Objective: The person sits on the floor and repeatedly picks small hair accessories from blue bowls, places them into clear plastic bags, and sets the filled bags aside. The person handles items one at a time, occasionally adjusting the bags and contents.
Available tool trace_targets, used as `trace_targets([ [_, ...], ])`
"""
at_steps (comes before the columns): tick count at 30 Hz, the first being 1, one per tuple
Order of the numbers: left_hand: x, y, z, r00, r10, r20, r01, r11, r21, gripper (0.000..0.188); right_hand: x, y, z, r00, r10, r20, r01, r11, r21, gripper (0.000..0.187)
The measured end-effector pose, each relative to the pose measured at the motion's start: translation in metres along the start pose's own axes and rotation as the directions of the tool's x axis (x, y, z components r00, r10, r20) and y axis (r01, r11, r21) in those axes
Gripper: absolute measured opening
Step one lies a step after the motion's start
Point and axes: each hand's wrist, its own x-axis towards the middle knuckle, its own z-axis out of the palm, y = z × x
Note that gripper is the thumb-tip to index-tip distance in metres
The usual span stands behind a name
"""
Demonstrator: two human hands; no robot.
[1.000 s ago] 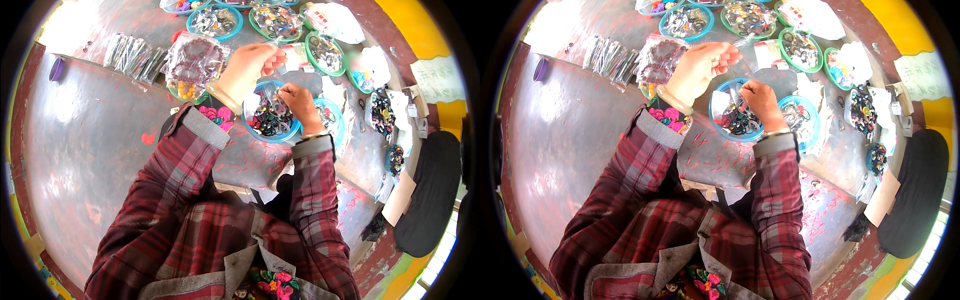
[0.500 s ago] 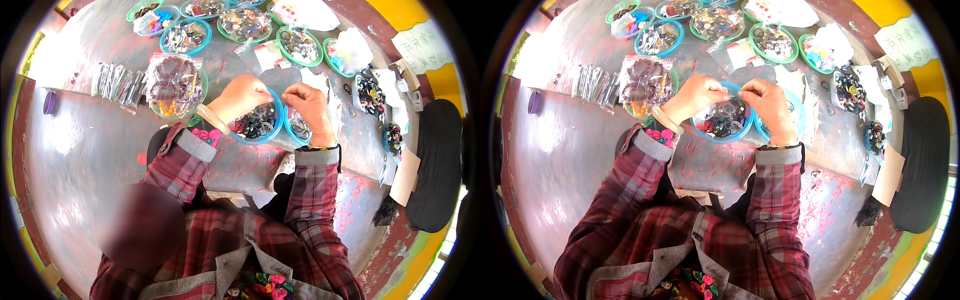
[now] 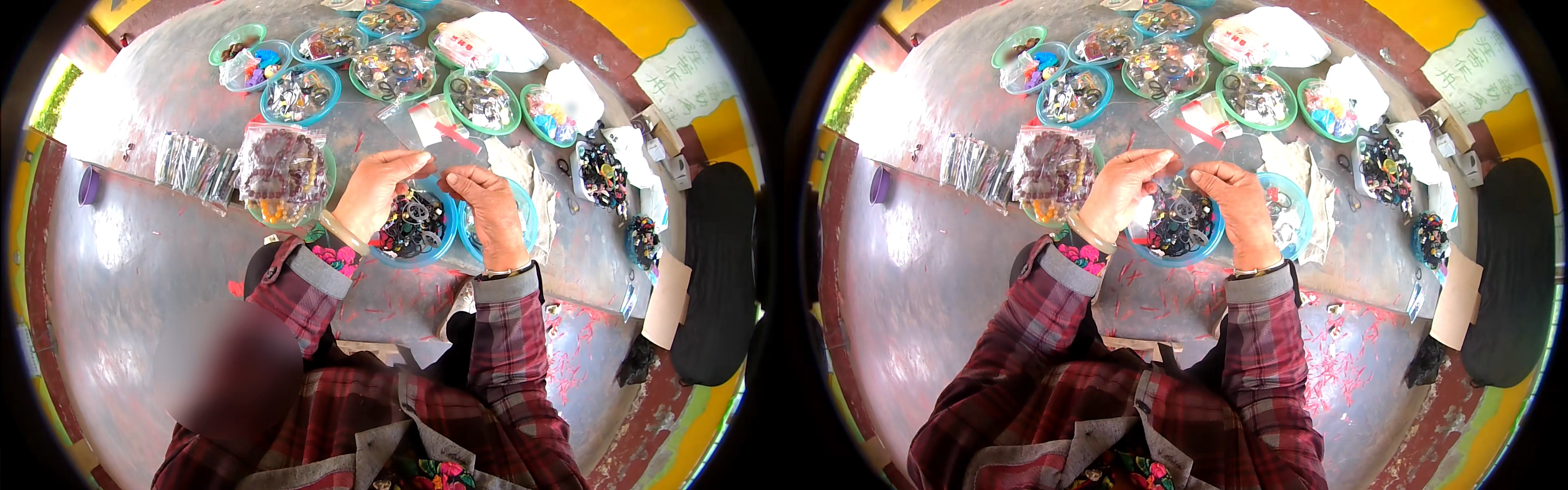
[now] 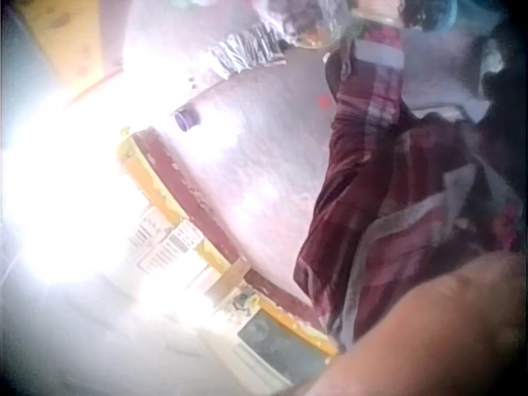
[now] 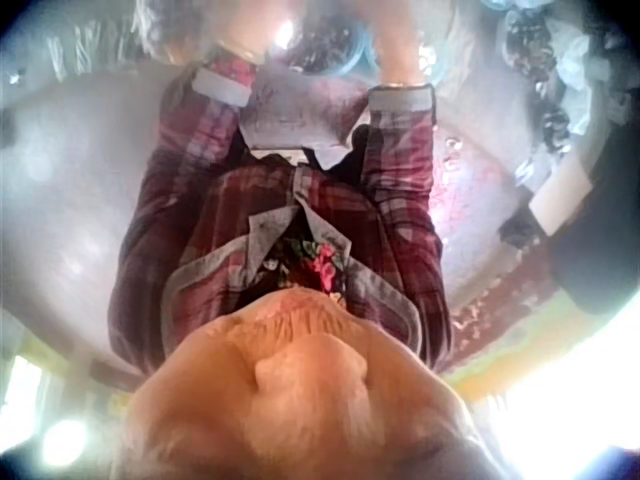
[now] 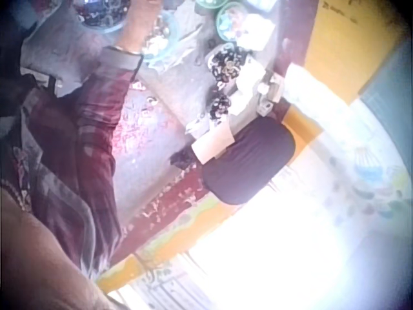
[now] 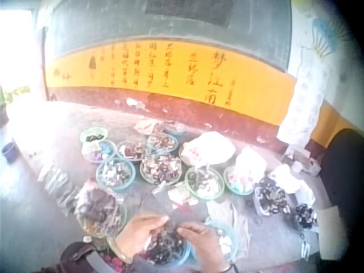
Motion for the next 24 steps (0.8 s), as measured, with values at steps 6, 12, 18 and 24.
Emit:
trace_targets([
  [6, -0.002, 0.0, 0.001, 0.993, -0.028, 0.113, 0.008, 0.984, 0.176, 0.025, 0.002, -0.002, -0.01, 0.998, -0.051, -0.027, 0.049, 0.997, -0.055, 0.012],
  [12, -0.005, 0.006, 0.003, 0.992, -0.011, 0.122, -0.031, 0.94, 0.339, 0.023, 0.0, -0.004, -0.009, 0.999, -0.032, 0.029, 0.036, 0.987, -0.159, 0.011],
  [18, -0.009, 0.012, 0.005, 0.997, -0.006, 0.071, -0.015, 0.96, 0.281, 0.021, -0.001, -0.005, -0.005, 0.998, -0.018, 0.061, 0.029, 0.981, -0.191, 0.011],
  [24, -0.006, 0.005, 0.001, 0.997, 0.026, 0.071, -0.04, 0.979, 0.2, 0.02, -0.001, -0.004, -0.001, 0.997, -0.016, 0.079, 0.028, 0.987, -0.159, 0.011],
])
